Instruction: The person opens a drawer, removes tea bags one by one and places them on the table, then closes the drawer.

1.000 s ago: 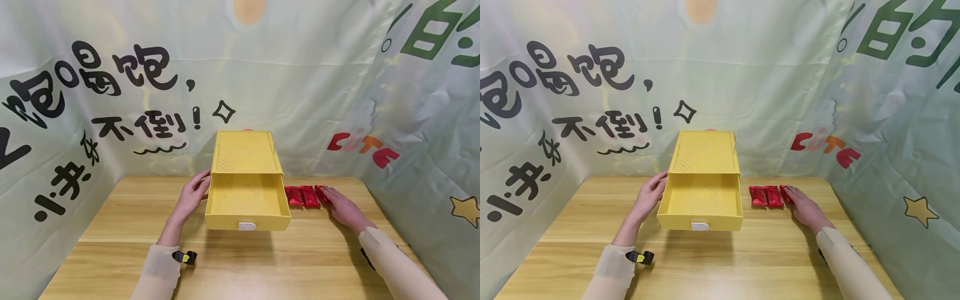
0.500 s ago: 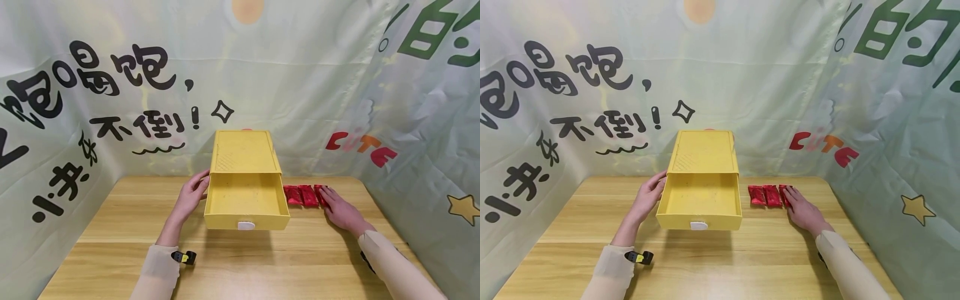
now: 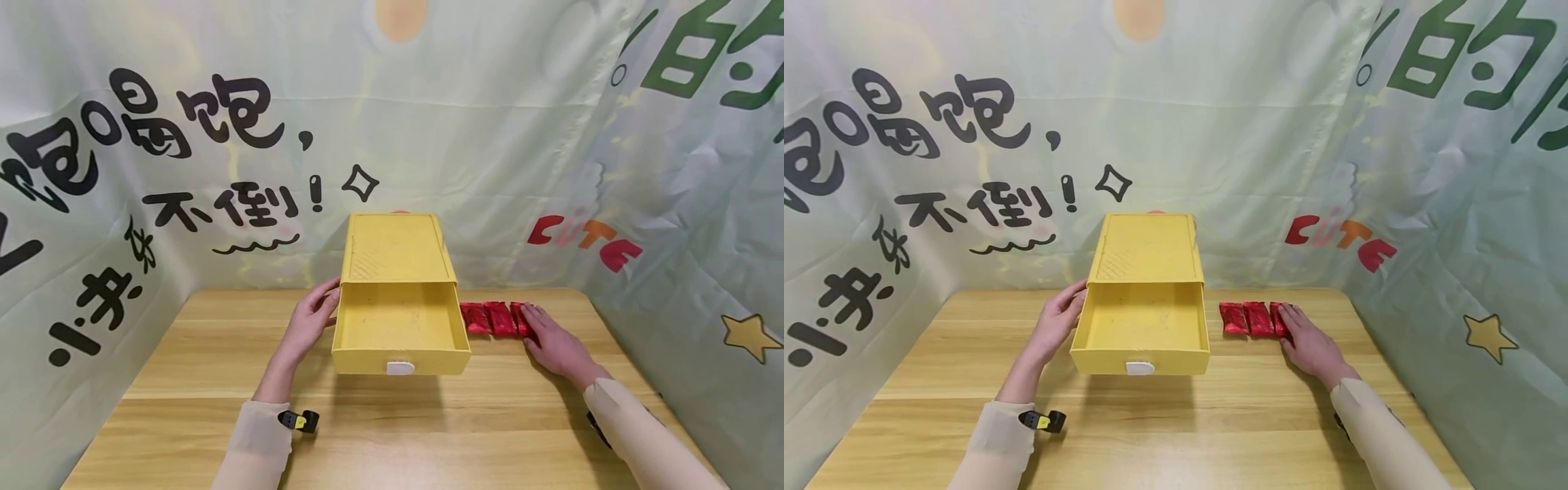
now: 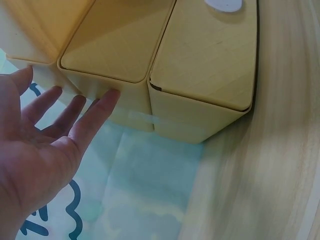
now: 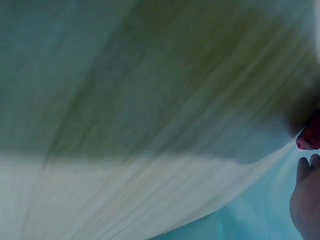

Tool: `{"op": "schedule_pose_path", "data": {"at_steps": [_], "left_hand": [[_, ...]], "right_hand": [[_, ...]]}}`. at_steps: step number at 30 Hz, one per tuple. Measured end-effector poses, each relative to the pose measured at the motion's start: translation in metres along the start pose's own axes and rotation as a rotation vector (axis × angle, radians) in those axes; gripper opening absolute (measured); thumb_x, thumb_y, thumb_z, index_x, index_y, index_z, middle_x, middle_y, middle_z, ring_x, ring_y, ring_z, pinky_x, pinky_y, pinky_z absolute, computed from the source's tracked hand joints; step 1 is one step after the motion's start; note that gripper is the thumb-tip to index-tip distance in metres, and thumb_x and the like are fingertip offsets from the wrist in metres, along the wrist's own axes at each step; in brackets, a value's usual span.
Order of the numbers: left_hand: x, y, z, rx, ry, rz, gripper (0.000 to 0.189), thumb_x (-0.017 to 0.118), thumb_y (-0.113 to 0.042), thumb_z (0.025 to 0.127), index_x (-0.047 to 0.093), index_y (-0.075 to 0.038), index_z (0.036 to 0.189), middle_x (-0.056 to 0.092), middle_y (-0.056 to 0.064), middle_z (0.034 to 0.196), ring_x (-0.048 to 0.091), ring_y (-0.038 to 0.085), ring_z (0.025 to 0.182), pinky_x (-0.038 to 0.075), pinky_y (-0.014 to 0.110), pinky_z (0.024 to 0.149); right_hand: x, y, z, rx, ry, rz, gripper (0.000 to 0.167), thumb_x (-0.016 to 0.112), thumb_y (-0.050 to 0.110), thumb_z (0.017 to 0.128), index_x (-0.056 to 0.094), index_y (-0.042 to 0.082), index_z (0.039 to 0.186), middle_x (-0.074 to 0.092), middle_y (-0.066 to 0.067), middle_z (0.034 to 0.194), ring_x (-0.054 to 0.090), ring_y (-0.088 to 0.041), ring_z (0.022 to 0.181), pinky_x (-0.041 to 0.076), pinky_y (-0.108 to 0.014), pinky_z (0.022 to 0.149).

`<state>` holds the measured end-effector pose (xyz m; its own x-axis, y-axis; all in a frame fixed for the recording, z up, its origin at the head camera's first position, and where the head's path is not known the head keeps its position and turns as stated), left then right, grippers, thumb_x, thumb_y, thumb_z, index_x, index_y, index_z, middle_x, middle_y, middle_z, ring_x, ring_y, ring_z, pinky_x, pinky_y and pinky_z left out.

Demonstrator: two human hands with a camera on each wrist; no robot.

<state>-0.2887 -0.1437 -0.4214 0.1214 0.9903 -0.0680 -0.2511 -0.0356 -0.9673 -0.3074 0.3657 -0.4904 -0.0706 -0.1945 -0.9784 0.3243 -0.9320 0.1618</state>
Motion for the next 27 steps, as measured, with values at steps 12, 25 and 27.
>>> {"op": "schedule_pose_path", "data": {"at_steps": [12,25,27], "left_hand": [[-0.001,-0.001,-0.001,0.007,-0.002,0.006,0.048,0.056,-0.024,0.110,0.050,-0.007,0.154,0.050,0.016,0.153,0.059,0.031,0.127,0.063,0.048,0.094],[-0.002,0.002,-0.001,0.001,0.002,-0.003,0.048,0.056,-0.026,0.110,0.050,-0.008,0.154,0.051,0.016,0.152,0.058,0.034,0.128,0.063,0.048,0.094],[-0.001,0.002,-0.002,0.005,0.006,-0.003,0.048,0.056,-0.025,0.110,0.050,-0.007,0.154,0.051,0.017,0.152,0.059,0.034,0.128,0.063,0.049,0.094]], "right_hand": [[-0.019,0.020,-0.014,-0.052,-0.199,0.062,0.078,0.074,0.016,0.094,0.036,-0.002,0.159,0.037,-0.026,0.161,0.037,-0.048,0.145,0.040,-0.069,0.113],[-0.040,0.071,-0.021,-0.328,-0.615,0.104,0.057,0.075,0.010,0.087,0.058,-0.002,0.140,0.057,-0.019,0.142,0.059,-0.039,0.122,0.064,-0.054,0.073],[-0.043,0.079,-0.023,-0.351,-0.653,0.111,0.051,0.069,0.021,0.095,0.059,-0.002,0.140,0.058,-0.017,0.141,0.060,-0.036,0.121,0.063,-0.050,0.076]]}}
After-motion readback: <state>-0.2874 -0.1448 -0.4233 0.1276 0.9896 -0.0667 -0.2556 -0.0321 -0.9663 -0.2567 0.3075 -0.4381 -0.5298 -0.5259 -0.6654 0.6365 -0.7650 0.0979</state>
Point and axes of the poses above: each hand's wrist, its own z-axis towards the middle knuckle, its own x-axis out of the palm, y = z × x, the point moved 1 cm from there along z, towards the middle knuckle
